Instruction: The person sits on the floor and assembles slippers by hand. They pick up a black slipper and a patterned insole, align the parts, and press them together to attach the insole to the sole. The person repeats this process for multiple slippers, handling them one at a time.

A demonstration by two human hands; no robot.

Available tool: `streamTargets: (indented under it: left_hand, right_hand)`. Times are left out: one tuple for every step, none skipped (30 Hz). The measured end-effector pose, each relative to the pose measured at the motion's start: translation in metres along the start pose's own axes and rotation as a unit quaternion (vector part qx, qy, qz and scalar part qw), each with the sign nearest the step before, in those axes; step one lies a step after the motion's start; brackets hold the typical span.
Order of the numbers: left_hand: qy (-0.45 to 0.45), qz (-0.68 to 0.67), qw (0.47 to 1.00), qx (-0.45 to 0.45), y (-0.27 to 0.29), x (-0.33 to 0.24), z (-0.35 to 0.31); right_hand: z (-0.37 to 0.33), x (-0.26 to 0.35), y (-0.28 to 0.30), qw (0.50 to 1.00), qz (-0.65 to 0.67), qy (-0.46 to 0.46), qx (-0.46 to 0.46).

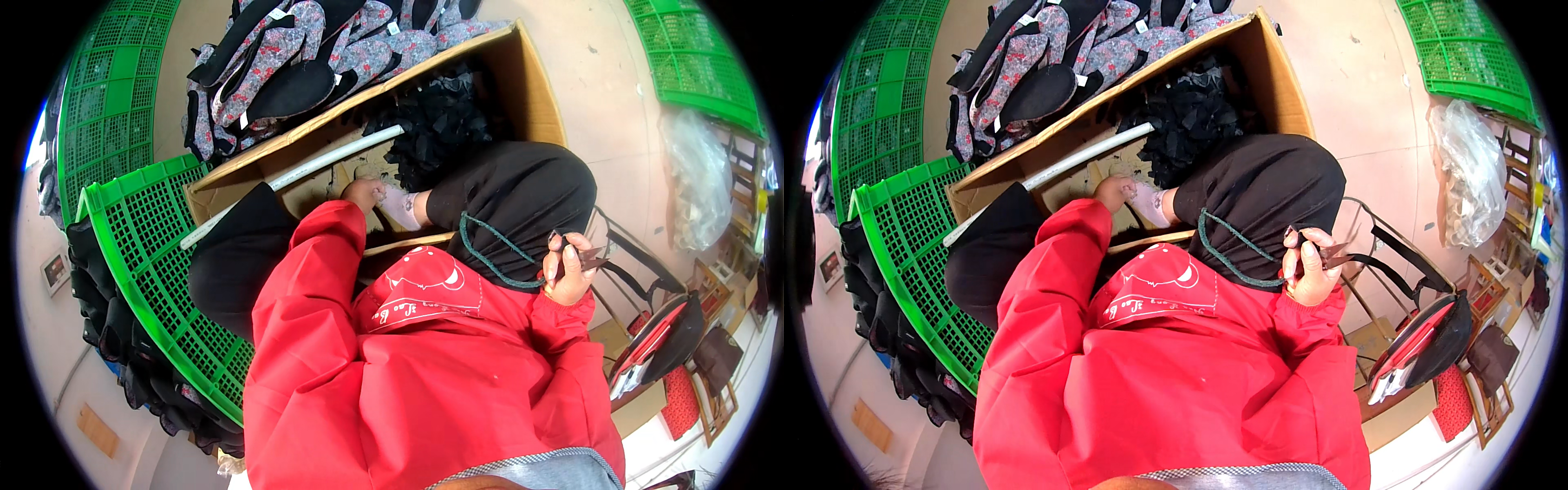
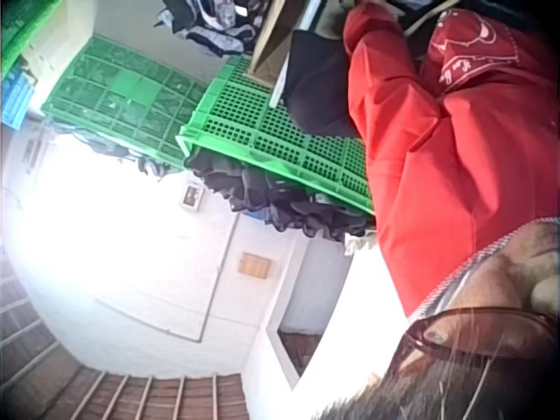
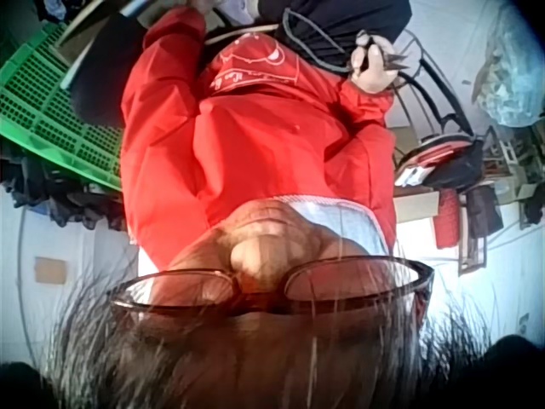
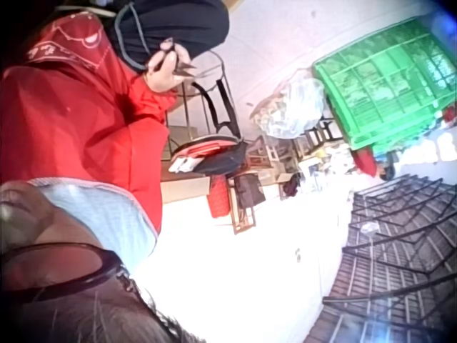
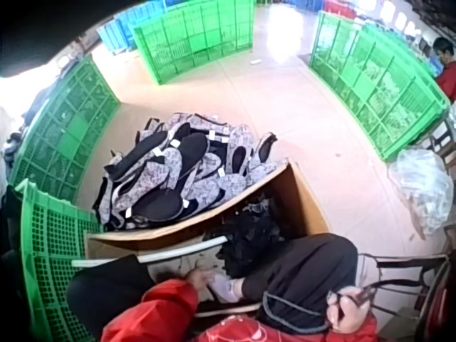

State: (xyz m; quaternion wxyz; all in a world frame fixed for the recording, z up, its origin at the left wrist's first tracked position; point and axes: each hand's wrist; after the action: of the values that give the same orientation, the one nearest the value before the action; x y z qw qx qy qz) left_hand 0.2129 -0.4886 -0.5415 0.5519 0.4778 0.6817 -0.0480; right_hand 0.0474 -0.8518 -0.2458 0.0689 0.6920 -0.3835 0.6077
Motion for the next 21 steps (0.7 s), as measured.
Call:
streamTargets:
  left_hand:
    - [-0.029,0.027,0.999,-0.001,-0.001,0.0,0.0]
    - [-0.018,0.05,0.999,-0.007,0.003,-0.015,0.005]
    - [-0.007,0.072,0.997,-0.014,0.001,-0.034,0.017]
    - [0.006,0.094,0.995,-0.021,0.0,-0.059,0.028]
    - [0.046,-0.179,0.98,-0.074,-0.006,-0.077,0.042]
    - [0.083,-0.441,0.886,-0.116,-0.011,-0.094,0.054]
    - [0.033,-0.31,0.939,-0.145,0.003,-0.126,0.059]
    - [-0.05,-0.158,0.942,-0.291,-0.007,-0.123,0.059]
    - [0.046,0.016,0.948,-0.315,-0.017,-0.115,0.041]
    - [0.135,0.192,0.916,-0.324,-0.029,-0.097,0.026]
    - [0.185,0.292,0.862,-0.372,-0.06,-0.038,0.016]
    - [0.221,0.253,0.913,-0.231,-0.057,-0.04,0.023]
    - [0.256,0.209,0.94,-0.087,-0.047,-0.053,0.029]
    - [0.273,0.172,0.944,0.075,-0.041,-0.069,0.037]
    - [0.244,0.129,0.958,0.077,-0.056,-0.091,0.04]
    - [0.209,0.087,0.971,0.083,-0.069,-0.114,0.047]
    - [0.179,-0.002,0.983,0.032,-0.067,-0.119,0.05]
    - [0.147,-0.092,0.985,-0.019,-0.064,-0.123,0.052]
    - [0.115,-0.181,0.974,-0.069,-0.06,-0.128,0.054]
    - [0.08,0.036,0.989,-0.12,-0.04,-0.131,0.045]
    - [0.158,0.134,0.975,-0.077,-0.028,-0.11,0.041]
  right_hand:
    - [0.0,0.001,-0.001,1.0,0.0,-0.002,0.003]
    - [-0.001,-0.001,0.0,1.0,0.003,0.003,0.001]
    - [-0.002,-0.001,0.001,1.0,0.006,0.008,-0.001]
    - [-0.002,-0.001,0.0,1.0,0.008,0.012,-0.002]
    - [0.0,0.0,-0.001,1.0,0.004,0.006,-0.003]
    - [-0.001,0.002,-0.006,1.0,-0.006,0.0,-0.008]
    - [-0.003,0.002,-0.006,1.0,-0.012,-0.005,-0.018]
    - [-0.001,0.001,-0.003,1.0,-0.006,-0.002,-0.008]
    - [-0.001,-0.001,0.0,1.0,0.0,0.002,0.001]
    - [0.0,-0.002,0.002,1.0,0.009,0.01,0.006]
    - [0.0,0.002,-0.002,1.0,0.007,0.009,0.013]
    - [0.003,0.001,-0.004,1.0,0.004,0.01,0.017]
    - [0.005,0.001,-0.004,1.0,0.005,0.007,0.025]
    - [0.0,-0.002,-0.001,1.0,0.009,0.01,0.011]
    - [0.0,-0.003,-0.001,1.0,0.008,0.014,0.012]
    - [0.0,-0.003,-0.001,1.0,0.008,0.017,0.011]
    - [0.0,-0.003,-0.002,1.0,0.009,0.019,0.012]
    - [0.0,-0.003,-0.002,1.0,0.01,0.021,0.014]
    - [0.001,-0.003,-0.002,1.0,0.01,0.018,0.016]
    - [0.0,-0.003,-0.001,1.0,0.011,0.017,0.014]
    - [0.0,-0.003,-0.001,1.0,0.012,0.016,0.012]
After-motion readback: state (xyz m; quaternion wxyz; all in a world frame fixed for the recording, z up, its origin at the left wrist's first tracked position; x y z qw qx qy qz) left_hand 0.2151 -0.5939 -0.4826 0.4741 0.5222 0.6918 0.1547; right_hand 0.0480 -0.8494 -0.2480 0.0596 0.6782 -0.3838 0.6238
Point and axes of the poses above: each hand's wrist, its own z-axis towards the middle knuckle, its own y-axis out of the back of the hand, x = y × z, and after that the axes turned 4 degrees about -x, right-handed
